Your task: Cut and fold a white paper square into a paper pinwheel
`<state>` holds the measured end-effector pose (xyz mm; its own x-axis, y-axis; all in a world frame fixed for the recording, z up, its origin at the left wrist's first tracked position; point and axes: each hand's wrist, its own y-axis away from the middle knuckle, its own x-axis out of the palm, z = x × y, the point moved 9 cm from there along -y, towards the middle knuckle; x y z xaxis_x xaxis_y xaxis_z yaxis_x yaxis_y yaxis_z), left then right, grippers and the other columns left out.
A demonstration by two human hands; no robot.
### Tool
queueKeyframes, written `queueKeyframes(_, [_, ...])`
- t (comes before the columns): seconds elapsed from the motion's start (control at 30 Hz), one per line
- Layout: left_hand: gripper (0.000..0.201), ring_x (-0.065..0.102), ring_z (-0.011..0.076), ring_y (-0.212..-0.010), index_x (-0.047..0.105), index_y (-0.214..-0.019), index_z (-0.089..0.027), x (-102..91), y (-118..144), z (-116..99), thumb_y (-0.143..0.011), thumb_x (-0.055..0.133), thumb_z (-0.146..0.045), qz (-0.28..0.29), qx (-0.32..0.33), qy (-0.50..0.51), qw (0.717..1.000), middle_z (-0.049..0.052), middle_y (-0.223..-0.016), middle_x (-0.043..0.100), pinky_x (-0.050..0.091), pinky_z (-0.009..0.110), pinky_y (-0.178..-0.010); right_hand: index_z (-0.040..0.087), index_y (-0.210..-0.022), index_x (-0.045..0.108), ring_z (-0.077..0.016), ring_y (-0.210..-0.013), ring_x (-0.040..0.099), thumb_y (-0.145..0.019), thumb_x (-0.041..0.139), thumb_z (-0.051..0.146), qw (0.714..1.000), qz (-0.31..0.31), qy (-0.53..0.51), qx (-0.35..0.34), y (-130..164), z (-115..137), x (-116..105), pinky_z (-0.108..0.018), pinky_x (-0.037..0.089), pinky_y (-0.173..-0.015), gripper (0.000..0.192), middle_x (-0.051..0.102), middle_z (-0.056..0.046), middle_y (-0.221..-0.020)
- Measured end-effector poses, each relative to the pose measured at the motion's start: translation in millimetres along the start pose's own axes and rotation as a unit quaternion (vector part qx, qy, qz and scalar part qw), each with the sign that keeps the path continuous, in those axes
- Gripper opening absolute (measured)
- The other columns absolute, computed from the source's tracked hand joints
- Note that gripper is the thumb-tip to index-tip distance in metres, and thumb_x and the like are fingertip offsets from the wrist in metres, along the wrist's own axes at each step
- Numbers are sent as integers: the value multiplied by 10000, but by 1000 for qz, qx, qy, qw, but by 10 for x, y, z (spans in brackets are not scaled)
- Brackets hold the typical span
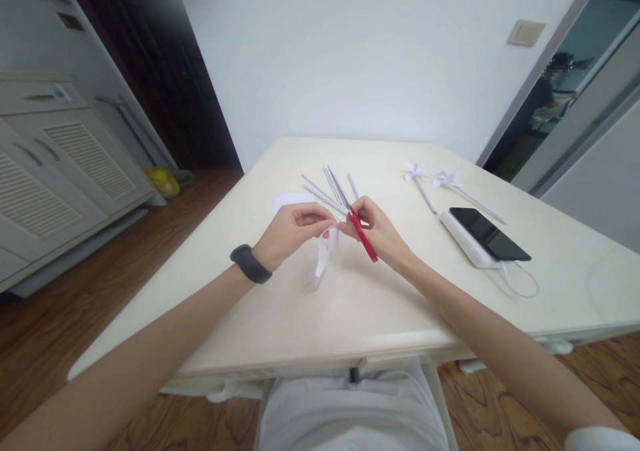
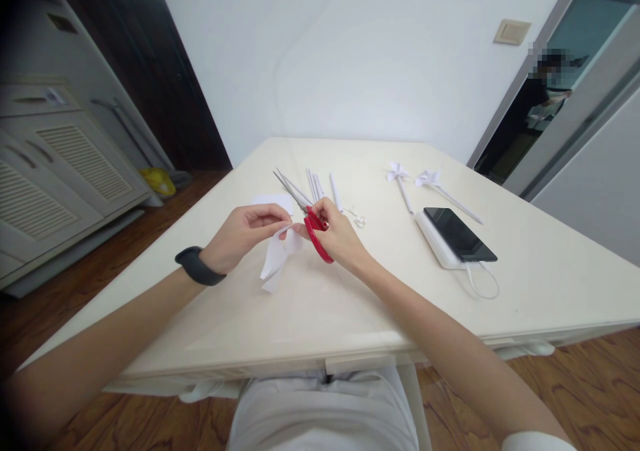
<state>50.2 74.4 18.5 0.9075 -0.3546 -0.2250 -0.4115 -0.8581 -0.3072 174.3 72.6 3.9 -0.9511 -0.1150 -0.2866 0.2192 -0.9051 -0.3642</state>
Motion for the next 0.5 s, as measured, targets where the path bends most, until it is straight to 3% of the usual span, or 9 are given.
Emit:
queueKeyframes(0.17, [149,525,121,-626,622,-742,-141,-37,-7,-59,-752,620,-289,-14,20,-11,1000,7,-665,562,431,246,-608,232,-791,387,-141,-671,475,-776,574,391,998,7,52,16,1,-47,13,-277,379,-625,245,515,33,-747])
queueKeyframes(0.5, [129,513,103,-581,657,-766,-135,-105,-28,-5,-713,674,-251,-46,19,22,999,-2,-641,587,421,237,-584,227,-831,376,-137,-616,438,-747,562,279,983,9,167,-72,59,162,59,-270,347,-574,210,474,36,-720])
